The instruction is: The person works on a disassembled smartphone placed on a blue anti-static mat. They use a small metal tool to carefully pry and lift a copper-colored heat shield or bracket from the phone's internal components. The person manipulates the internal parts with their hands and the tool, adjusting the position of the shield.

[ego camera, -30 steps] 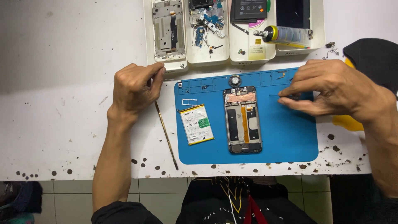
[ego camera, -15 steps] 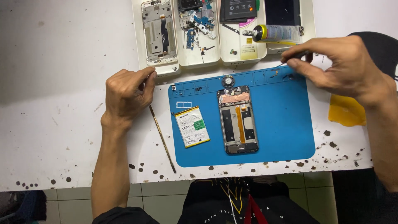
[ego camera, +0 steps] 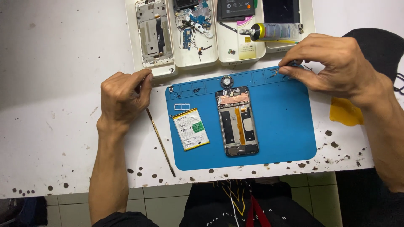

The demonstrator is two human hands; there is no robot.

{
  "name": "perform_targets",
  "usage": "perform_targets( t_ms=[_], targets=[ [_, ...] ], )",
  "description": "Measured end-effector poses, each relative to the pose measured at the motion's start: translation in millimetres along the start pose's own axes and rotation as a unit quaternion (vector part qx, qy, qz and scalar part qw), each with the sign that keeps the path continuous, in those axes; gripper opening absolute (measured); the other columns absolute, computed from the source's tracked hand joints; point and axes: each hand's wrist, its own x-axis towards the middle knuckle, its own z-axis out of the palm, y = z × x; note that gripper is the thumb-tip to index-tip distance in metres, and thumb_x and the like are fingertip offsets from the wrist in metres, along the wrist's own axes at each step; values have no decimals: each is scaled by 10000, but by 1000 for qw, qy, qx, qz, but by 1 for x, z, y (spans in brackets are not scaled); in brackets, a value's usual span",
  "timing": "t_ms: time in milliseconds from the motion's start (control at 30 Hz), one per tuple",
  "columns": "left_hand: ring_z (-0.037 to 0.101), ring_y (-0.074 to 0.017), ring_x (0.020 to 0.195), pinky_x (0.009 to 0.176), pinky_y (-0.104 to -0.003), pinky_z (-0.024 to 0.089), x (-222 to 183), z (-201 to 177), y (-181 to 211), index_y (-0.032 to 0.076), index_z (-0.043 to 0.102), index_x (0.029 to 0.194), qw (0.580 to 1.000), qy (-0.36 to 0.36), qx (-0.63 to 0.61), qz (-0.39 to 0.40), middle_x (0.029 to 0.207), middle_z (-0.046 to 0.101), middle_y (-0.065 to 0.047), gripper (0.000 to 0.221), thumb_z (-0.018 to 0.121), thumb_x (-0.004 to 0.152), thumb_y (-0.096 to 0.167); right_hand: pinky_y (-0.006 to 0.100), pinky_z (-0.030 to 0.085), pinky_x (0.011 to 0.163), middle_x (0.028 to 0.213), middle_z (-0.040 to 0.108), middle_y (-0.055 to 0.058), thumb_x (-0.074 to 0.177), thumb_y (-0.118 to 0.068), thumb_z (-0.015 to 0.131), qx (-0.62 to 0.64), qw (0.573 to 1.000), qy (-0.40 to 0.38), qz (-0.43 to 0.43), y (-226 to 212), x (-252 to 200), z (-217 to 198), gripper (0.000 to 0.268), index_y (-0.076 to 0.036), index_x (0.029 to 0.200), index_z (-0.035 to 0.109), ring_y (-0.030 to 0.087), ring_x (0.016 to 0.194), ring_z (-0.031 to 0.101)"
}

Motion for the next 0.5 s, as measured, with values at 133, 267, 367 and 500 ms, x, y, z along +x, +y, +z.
perform_targets(
  t_ms=[133,267,367,500],
  targets=[
    [496,-239,528,566,-359,458,1,0,0,20,737,1004,1000,3,-5,4,658,609,-45,68,688,1038,-13,355,615,793,995,769,174,931,-53,818,-7,1000,-7,-10,1,0,5,172,44,1061,761,277,862,732],
    [487,-230,515,564,-358,463,3,-1,2,20,728,978,1000,6,-7,4,624,566,-41,79,689,1037,-17,350,614,788,997,768,167,929,-64,806,-7,1000,-18,-9,1,2,7,172,32,1062,756,265,860,732],
    [477,-228,511,563,-360,462,4,-1,2,19,730,967,1000,10,-11,6,617,556,-45,87,693,1033,-25,346,621,775,987,764,178,920,-60,803,1,1000,-20,-15,3,1,9,177,44,1054,752,270,853,735],
    [480,-220,504,556,-352,445,3,0,5,14,727,982,1000,5,-19,2,616,571,-47,75,691,1023,-37,336,622,772,989,765,179,919,-47,809,2,1000,-14,-17,3,0,11,175,47,1055,751,267,856,735]
  ],
)
